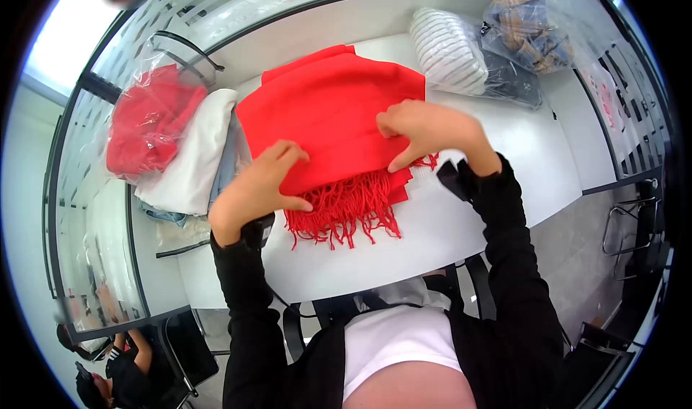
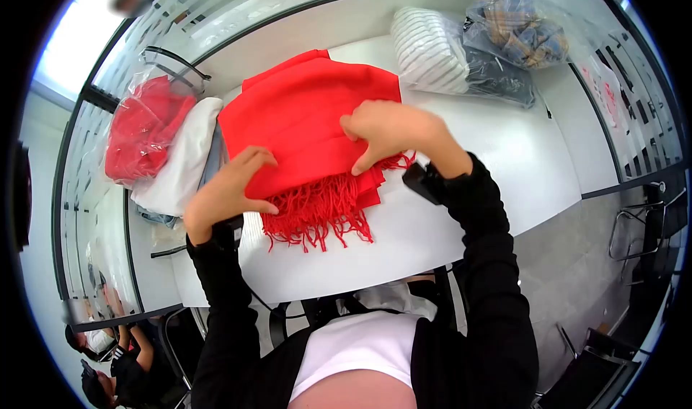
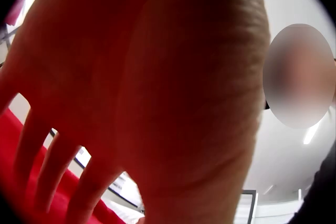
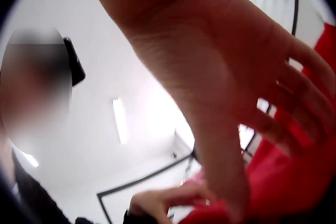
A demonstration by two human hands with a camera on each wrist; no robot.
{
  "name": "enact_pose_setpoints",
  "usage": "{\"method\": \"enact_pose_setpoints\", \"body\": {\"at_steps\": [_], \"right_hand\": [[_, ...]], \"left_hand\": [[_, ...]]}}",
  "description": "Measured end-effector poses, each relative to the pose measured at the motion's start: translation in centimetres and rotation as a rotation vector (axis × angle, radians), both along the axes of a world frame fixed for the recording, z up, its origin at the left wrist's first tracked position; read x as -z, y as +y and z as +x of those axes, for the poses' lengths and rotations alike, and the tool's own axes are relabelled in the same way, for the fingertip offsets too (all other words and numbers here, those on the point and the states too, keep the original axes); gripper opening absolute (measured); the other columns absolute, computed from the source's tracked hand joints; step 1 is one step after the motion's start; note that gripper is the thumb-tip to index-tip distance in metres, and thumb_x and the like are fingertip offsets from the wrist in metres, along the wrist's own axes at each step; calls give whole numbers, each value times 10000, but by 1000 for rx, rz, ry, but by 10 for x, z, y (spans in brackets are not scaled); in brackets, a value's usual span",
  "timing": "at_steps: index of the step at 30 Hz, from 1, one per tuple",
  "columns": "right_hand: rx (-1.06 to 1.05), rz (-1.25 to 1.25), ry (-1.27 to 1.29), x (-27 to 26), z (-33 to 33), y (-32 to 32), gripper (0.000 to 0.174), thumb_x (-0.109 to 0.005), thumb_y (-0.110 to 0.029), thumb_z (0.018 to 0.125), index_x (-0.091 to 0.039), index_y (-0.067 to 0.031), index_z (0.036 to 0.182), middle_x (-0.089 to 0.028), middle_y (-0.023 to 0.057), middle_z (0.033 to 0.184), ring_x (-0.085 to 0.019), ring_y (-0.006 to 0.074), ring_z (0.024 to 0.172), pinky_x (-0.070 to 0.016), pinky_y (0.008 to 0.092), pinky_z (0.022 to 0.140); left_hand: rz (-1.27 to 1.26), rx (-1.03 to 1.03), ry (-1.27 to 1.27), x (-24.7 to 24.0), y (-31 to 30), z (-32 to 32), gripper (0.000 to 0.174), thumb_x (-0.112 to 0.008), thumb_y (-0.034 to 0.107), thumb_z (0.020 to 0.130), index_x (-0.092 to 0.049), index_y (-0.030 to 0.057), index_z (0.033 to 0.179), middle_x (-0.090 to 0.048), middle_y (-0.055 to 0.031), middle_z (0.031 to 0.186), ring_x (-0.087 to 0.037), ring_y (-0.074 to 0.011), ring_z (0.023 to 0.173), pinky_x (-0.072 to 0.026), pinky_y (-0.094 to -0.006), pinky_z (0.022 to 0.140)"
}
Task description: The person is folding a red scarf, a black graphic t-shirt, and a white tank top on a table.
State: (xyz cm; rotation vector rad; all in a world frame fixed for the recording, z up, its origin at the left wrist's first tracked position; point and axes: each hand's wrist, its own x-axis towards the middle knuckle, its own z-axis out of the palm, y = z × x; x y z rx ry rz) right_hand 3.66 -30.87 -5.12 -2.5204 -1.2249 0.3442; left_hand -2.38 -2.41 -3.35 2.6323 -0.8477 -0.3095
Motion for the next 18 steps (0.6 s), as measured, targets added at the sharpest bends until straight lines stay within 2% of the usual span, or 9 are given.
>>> {"method": "enact_pose_setpoints", "body": {"at_steps": [1, 2, 4, 7, 8, 11, 15, 16, 18], "right_hand": [[32, -55, -78, 7, -9, 5, 453, -738, -262, 623, -474, -1, 883, -518, 145, 824, -534, 309, 739, -443, 382, 663], [55, -139, -151, 23, -15, 9, 442, -698, -177, 621, -458, 4, 945, -498, 164, 868, -538, 330, 757, -448, 394, 660], [121, -124, -237, 34, -22, 11, 404, -658, -133, 636, -458, 15, 953, -498, 172, 870, -541, 336, 766, -454, 397, 657], [208, -2, -300, 54, -24, 3, 309, -573, -59, 669, -478, -8, 959, -519, 158, 883, -552, 338, 798, -464, 401, 655], [232, 33, -277, 56, -22, -1, 295, -564, -54, 675, -484, -18, 957, -526, 151, 888, -555, 334, 806, -465, 400, 658], [291, 92, -306, 59, -19, -10, 212, -517, -38, 707, -500, -23, 918, -549, 153, 837, -563, 329, 790, -463, 418, 659], [359, 139, -307, 67, -6, -30, 207, -516, -23, 693, -503, -41, 899, -553, 135, 861, -550, 332, 822, -438, 423, 687], [359, 176, -330, 68, -2, -36, 199, -506, -13, 693, -504, -37, 890, -552, 141, 850, -547, 335, 823, -434, 426, 684], [346, 293, -388, 67, 8, -48, 203, -460, 23, 699, -513, -18, 891, -563, 168, 823, -542, 352, 809, -429, 416, 680]], "left_hand": [[2, -16, -17, 7, 2, -4, 469, -705, 186, 664, -493, 61, 1064, -465, -111, 1122, -510, -314, 996, -430, -369, 812], [3, -31, -33, 13, 5, -7, 460, -697, 173, 671, -493, 63, 1068, -465, -111, 1123, -512, -313, 993, -432, -369, 810], [-8, -97, -74, 18, 8, -15, 390, -649, 96, 707, -506, 61, 1068, -475, -113, 1104, -512, -314, 983, -437, -373, 792], [-117, -122, -102, 23, 20, -20, 348, -610, 12, 714, -505, 36, 1044, -494, -106, 1063, -515, -311, 920, -429, -337, 749], [-204, -180, -78, 27, 22, -23, 309, -569, -27, 724, -521, 24, 1024, -525, -114, 994, -522, -302, 850, -428, -321, 702], [-227, -170, -122, 30, 29, -22, 273, -560, 3, 743, -543, 18, 1015, -553, -126, 977, -546, -319, 852, -446, -331, 727], [-372, -279, -168, 47, 48, -11, 187, -560, 17, 781, -579, -3, 966, -609, -140, 873, -583, -264, 756, -444, -282, 680], [-397, -318, -210, 52, 53, -8, 154, -562, 43, 814, -588, -17, 954, -625, -120, 799, -590, -192, 736, -434, -238, 667], [-492, -400, -173, 49, 60, -2, 151, -556, 64, 837, -590, -21, 958, -624, -92, 787, -578, -136, 732, -432, -225, 666]]}}
